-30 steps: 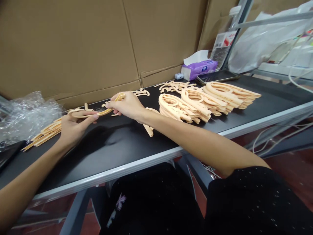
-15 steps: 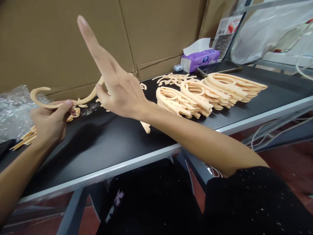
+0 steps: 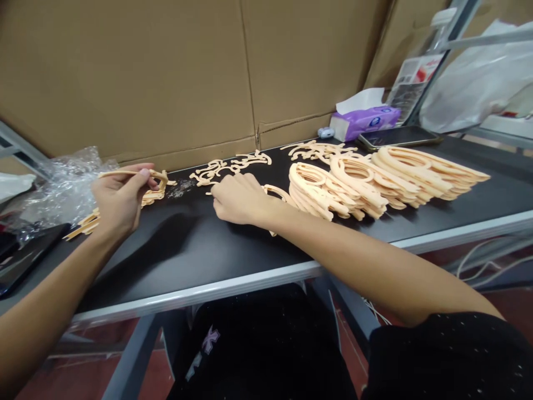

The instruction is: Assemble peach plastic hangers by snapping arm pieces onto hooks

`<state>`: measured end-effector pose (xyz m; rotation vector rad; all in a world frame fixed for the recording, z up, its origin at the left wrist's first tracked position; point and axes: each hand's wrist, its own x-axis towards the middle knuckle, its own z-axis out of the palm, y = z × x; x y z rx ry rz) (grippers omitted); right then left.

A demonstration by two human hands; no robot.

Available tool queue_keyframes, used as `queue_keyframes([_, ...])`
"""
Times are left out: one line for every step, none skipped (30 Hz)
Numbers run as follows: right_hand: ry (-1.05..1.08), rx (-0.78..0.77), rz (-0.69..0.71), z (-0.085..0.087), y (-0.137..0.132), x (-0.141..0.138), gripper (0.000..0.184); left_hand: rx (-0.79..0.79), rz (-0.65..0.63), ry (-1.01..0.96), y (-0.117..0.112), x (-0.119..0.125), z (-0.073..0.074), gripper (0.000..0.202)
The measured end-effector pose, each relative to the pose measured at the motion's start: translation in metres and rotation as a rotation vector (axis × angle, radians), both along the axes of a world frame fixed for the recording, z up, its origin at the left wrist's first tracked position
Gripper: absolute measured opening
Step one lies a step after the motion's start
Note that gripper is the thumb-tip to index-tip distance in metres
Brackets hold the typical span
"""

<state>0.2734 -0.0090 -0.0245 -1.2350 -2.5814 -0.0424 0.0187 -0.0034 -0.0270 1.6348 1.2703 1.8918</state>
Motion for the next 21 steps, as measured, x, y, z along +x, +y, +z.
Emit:
queue_keyframes([-0.001, 0.002, -0.002, -0.001, 0.002, 0.0, 0.035, 0.011, -0.008, 0.029, -0.001, 0.0, 0.0, 0.014])
queue_keyframes([-0.001, 0.006, 0.006, -0.003, 0.004, 0.0, 0.035, 0.015, -0.021, 0.054, -0.003, 0.001, -0.001, 0.015])
queue_keyframes([-0.003, 0.011, 0.022, -0.005, 0.006, 0.0, 0.035, 0.017, -0.032, 0.073, -0.005, 0.002, -0.001, 0.016])
queue_keyframes([-0.006, 0.018, 0.041, -0.006, 0.008, 0.0, 0.035, 0.017, -0.042, 0.092, -0.006, 0.004, -0.001, 0.017])
queue_keyframes([-0.011, 0.024, 0.062, -0.008, 0.01, 0.0, 0.036, 0.017, -0.047, 0.115, -0.008, 0.006, 0.0, 0.018])
queue_keyframes([-0.019, 0.024, 0.079, -0.01, 0.012, 0.0, 0.036, 0.02, -0.046, 0.144, -0.01, 0.008, 0.0, 0.018])
queue_keyframes([-0.026, 0.014, 0.09, -0.012, 0.013, -0.001, 0.037, 0.02, -0.046, 0.179, -0.012, 0.009, -0.001, 0.019])
queue_keyframes([-0.033, -0.007, 0.103, -0.014, 0.014, -0.001, 0.038, 0.013, -0.052, 0.217, -0.014, 0.011, -0.001, 0.018])
queue_keyframes([-0.041, -0.035, 0.116, -0.015, 0.015, -0.001, 0.041, 0.005, -0.061, 0.252, -0.016, 0.012, -0.002, 0.017])
queue_keyframes([-0.049, -0.064, 0.13, -0.016, 0.016, -0.002, 0.044, -0.003, -0.073, 0.288, -0.018, 0.013, -0.002, 0.015])
queue_keyframes([-0.056, -0.089, 0.142, -0.017, 0.016, -0.002, 0.046, -0.009, -0.086, 0.324, -0.019, 0.014, -0.003, 0.013])
queue_keyframes([-0.06, -0.103, 0.149, -0.017, 0.016, -0.003, 0.047, -0.011, -0.094, 0.358, -0.021, 0.014, -0.004, 0.012])
queue_keyframes([-0.062, -0.108, 0.153, -0.017, 0.016, -0.003, 0.047, -0.01, -0.096, 0.389, -0.022, 0.015, -0.005, 0.011])
queue_keyframes([-0.06, -0.103, 0.152, -0.017, 0.016, -0.003, 0.047, -0.008, -0.092, 0.417, -0.022, 0.015, -0.006, 0.011])
queue_keyframes([-0.054, -0.094, 0.145, -0.016, 0.016, -0.003, 0.046, -0.01, -0.087, 0.441, -0.022, 0.014, -0.006, 0.012])
queue_keyframes([-0.047, -0.087, 0.137, -0.016, 0.016, -0.003, 0.044, -0.013, -0.08, 0.457, -0.023, 0.014, -0.006, 0.013])
queue_keyframes([-0.037, -0.082, 0.132, -0.015, 0.015, -0.003, 0.044, -0.017, -0.073, 0.469, -0.023, 0.014, -0.007, 0.013])
queue_keyframes([-0.027, -0.083, 0.13, -0.015, 0.015, -0.002, 0.043, -0.018, -0.067, 0.479, -0.022, 0.013, -0.007, 0.014])
queue_keyframes([-0.017, -0.091, 0.129, -0.014, 0.015, -0.002, 0.043, -0.017, -0.064, 0.487, -0.022, 0.013, -0.007, 0.014])
queue_keyframes([-0.007, -0.105, 0.128, -0.014, 0.015, -0.001, 0.042, -0.014, -0.061, 0.494, -0.022, 0.013, -0.007, 0.014])
queue_keyframes([0.001, -0.121, 0.127, -0.014, 0.015, -0.001, 0.042, -0.008, -0.059, 0.501, -0.023, 0.013, -0.007, 0.014])
